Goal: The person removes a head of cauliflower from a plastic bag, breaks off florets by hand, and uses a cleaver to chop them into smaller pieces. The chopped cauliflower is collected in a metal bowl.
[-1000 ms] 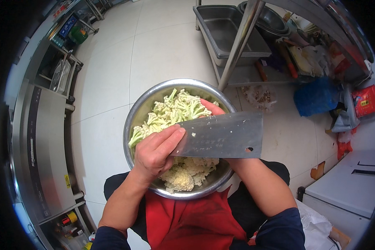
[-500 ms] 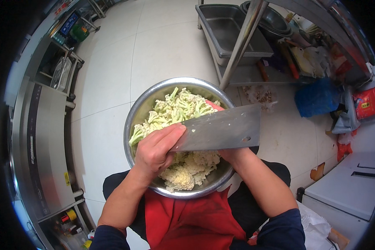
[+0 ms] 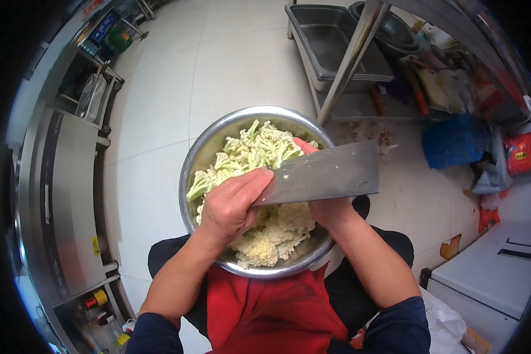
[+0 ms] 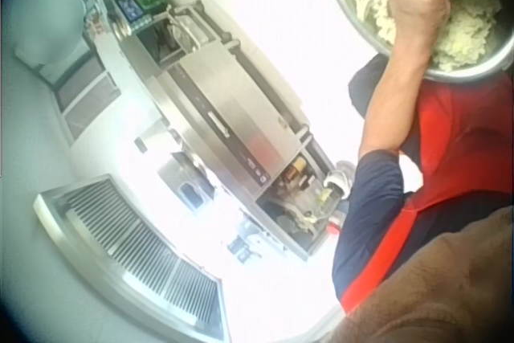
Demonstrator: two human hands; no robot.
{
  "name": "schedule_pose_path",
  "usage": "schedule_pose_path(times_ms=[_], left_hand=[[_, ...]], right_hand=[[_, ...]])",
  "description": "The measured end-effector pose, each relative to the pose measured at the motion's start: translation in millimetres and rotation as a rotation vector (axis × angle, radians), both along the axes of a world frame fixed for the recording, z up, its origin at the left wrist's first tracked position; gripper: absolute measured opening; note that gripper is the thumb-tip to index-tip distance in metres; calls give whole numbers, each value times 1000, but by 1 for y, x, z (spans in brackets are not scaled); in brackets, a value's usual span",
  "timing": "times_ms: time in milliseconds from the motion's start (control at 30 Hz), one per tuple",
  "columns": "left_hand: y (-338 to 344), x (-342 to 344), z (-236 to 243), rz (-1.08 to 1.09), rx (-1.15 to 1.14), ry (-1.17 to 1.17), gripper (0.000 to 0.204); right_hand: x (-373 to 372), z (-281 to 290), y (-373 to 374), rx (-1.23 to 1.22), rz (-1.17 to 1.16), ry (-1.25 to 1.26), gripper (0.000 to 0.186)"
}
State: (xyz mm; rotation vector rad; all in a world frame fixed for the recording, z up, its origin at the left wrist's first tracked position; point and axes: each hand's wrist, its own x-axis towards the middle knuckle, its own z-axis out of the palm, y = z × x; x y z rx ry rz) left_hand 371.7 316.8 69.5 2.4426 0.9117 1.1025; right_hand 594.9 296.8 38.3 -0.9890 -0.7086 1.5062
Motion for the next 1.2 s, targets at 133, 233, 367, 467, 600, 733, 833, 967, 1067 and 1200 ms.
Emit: schedule_pose_path(times_ms=[133, 233, 367, 467, 600, 733, 833, 967, 1067, 1200], left_hand=[[1, 0, 0, 9, 33, -11, 51], [1, 3, -1, -1, 35, 16, 51], [8, 4, -6, -4, 22, 22, 50], [7, 2, -4, 31, -31, 25, 51], [11, 1, -6, 80, -86, -66, 50], [11, -2, 1, -75, 57, -52, 56], [5, -2, 4, -114, 101, 26, 60], [6, -2, 4, -114, 173, 30, 59], [4, -3, 6, -124, 176, 15, 59], [4, -3, 4, -131, 179, 2, 59]], right_hand=[[3, 12, 0, -34, 41, 254, 60], [-1, 15, 0, -118, 12, 256, 51], [-12, 19, 3, -274, -62, 169, 37], [-4, 31, 7, -356, -101, 101, 42], [9, 21, 7, -326, -34, 87, 40], [16, 14, 5, -268, -50, 372, 57], [15, 28, 1, -237, 16, 119, 61], [17, 25, 8, -270, 34, 173, 57], [15, 30, 12, -301, 39, 114, 54], [15, 29, 12, -310, 54, 128, 54]])
